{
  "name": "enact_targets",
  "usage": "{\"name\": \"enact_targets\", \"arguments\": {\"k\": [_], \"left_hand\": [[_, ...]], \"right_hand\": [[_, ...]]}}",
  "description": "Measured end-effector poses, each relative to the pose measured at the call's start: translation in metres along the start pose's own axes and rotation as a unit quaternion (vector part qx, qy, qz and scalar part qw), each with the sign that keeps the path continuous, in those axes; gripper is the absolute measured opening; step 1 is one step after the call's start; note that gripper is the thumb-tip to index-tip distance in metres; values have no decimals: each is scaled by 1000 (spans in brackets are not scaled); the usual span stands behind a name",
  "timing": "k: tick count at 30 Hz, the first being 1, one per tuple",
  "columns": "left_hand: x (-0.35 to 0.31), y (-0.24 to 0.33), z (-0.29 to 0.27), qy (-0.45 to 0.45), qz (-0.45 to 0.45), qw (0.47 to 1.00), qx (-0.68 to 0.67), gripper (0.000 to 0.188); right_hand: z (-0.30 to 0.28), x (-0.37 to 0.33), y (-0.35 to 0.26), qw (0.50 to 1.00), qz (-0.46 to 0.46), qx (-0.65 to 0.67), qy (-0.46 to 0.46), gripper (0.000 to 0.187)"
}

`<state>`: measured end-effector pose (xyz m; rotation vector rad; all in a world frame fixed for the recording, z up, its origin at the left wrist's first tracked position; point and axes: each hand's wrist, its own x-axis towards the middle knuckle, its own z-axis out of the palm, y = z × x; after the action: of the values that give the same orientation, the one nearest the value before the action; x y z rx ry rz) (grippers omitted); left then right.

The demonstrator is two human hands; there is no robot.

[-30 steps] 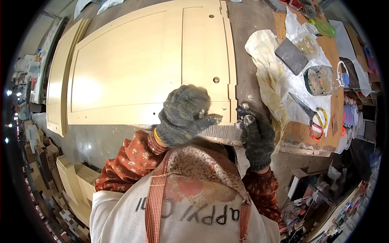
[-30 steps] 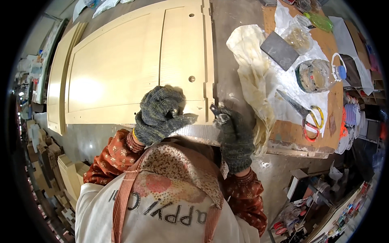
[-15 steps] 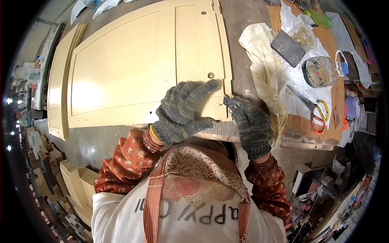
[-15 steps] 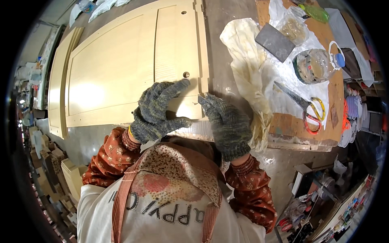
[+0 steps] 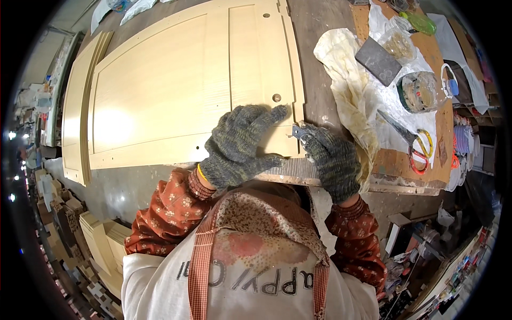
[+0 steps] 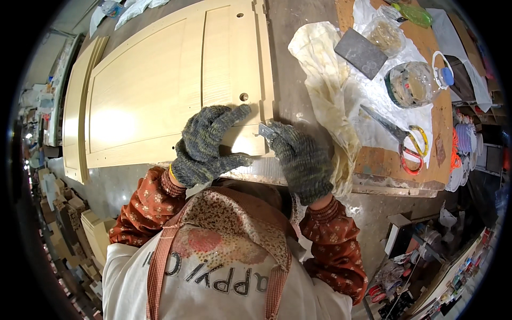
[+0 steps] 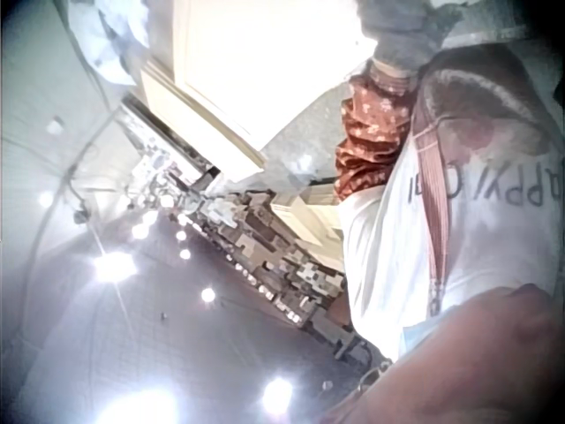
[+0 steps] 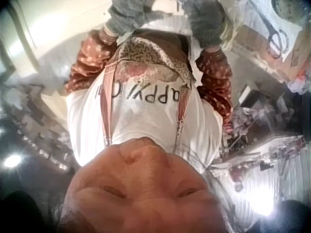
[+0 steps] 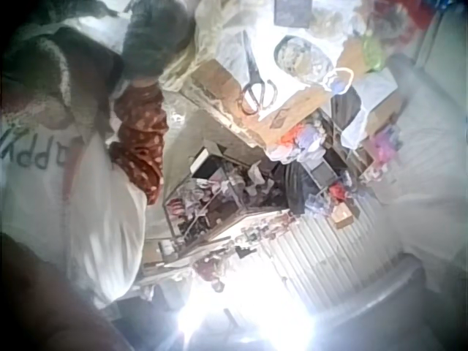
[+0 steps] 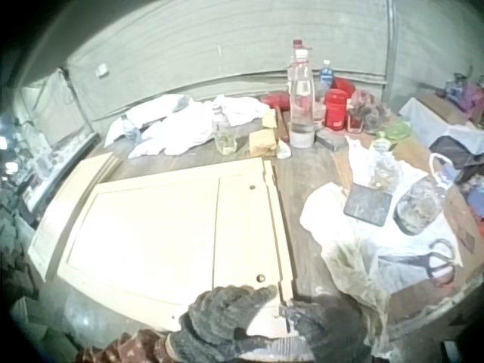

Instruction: The person applies wood filler paste to small holes and imperfections on wooden door panels using a spatula and wipes the excess with a cloth.

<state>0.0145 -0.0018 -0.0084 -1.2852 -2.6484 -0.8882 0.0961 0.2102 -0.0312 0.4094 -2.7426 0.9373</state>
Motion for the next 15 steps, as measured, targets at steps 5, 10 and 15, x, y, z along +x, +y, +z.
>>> {"name": "enact_targets", "arguments": {"k": [5, 10, 15], "left_hand": [[-1, 1, 0, -25, -16, 999, -37, 76], [0, -1, 5, 54, 54, 997, -4, 75], [1, 9, 3, 60, 23, 997, -42, 74]], "right_hand": [[-9, 9, 8, 997, -51, 53, -27, 36], [-6, 9, 9, 997, -41, 39, 47, 28], [-20, 13, -18, 958, 160, 236, -33, 26]]}}
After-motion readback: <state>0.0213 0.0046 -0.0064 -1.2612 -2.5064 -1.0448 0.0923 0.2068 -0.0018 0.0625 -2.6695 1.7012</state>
